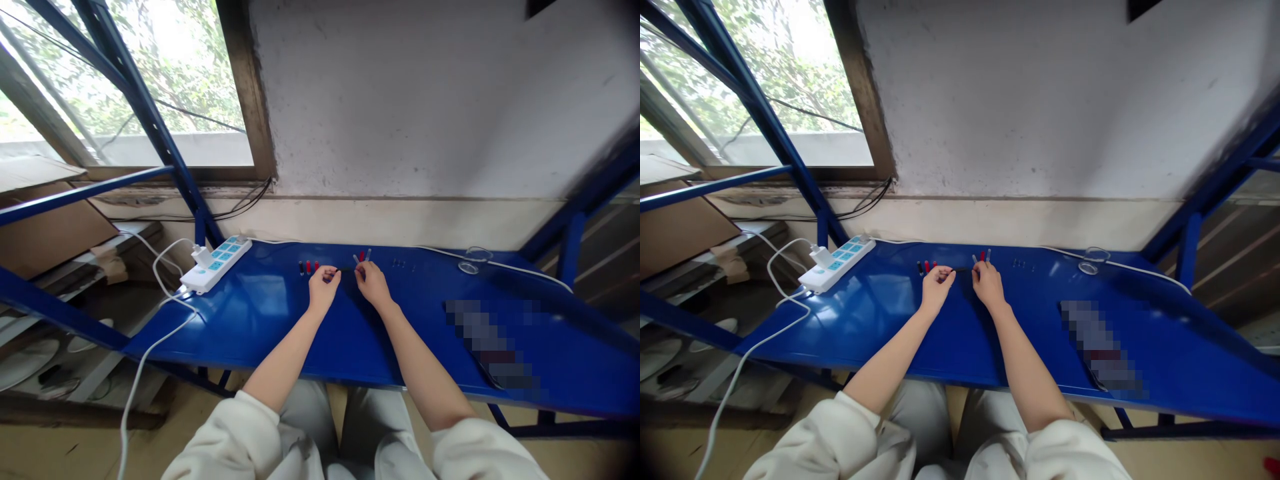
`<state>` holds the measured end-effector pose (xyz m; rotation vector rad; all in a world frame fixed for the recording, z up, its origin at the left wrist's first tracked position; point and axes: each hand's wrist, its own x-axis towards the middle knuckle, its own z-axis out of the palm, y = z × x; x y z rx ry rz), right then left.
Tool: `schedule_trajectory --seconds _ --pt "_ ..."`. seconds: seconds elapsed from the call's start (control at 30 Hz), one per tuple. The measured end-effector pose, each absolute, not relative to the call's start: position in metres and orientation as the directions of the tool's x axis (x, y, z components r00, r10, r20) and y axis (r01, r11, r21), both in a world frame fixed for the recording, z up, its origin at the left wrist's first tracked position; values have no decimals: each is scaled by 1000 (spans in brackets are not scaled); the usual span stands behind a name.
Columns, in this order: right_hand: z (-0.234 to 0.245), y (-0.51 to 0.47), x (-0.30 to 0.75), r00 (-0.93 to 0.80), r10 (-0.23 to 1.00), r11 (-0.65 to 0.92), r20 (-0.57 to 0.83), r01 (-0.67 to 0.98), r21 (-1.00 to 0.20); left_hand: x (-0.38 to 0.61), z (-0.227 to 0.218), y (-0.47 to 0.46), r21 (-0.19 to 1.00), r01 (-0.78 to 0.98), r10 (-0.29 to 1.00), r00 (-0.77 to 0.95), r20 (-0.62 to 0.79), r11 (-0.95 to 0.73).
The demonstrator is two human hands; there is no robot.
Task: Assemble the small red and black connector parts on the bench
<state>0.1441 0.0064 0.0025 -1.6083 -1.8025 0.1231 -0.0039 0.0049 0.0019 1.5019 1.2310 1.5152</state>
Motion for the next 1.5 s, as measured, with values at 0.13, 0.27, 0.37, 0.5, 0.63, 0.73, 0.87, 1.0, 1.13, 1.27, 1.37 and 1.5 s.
schedule_trajectory --seconds 0.13,0.27,0.37,0.5,0.63,0.73,0.87,1.0,1.13,1.27,1.37,1.5 --pt "7 6 146 223 822 292 524 625 -724 -5 -2 7 943 124 938 -123 324 -309" --pt "8 8 149 352 821 287 449 426 -858 -6 -4 9 949 94 940 -140 311 -300" --pt "6 11 149 356 841 309 407 302 -902 -6 -4 9 952 82 942 -145 303 -294" --pt "1 16 149 322 864 338 387 200 -920 -6 -5 11 956 62 945 -152 291 -285" --pt "-1 19 150 315 885 323 344 118 -939 -5 -5 12 968 7 956 -156 248 -250" --pt "1 18 149 306 905 298 295 39 -954 -6 -2 11 981 -64 977 -121 177 -186" --pt "5 16 147 296 922 278 251 -53 -959 -8 2 10 986 -124 992 -69 102 -110" --pt "4 17 148 279 925 284 259 -52 -957 -9 5 9 984 -148 995 -50 90 -97" --pt "1 18 147 234 933 283 271 -16 -959 -7 7 6 986 -129 994 -44 101 -105" --pt "3 15 140 181 949 265 259 -10 -964 -3 7 4 987 -104 992 -6 124 -124" --pt "5 12 135 155 958 247 242 -13 -969 -2 5 5 983 -87 987 -13 160 -160" --pt "4 12 135 137 961 244 240 -15 -970 -2 0 8 978 -66 980 -18 198 -199"
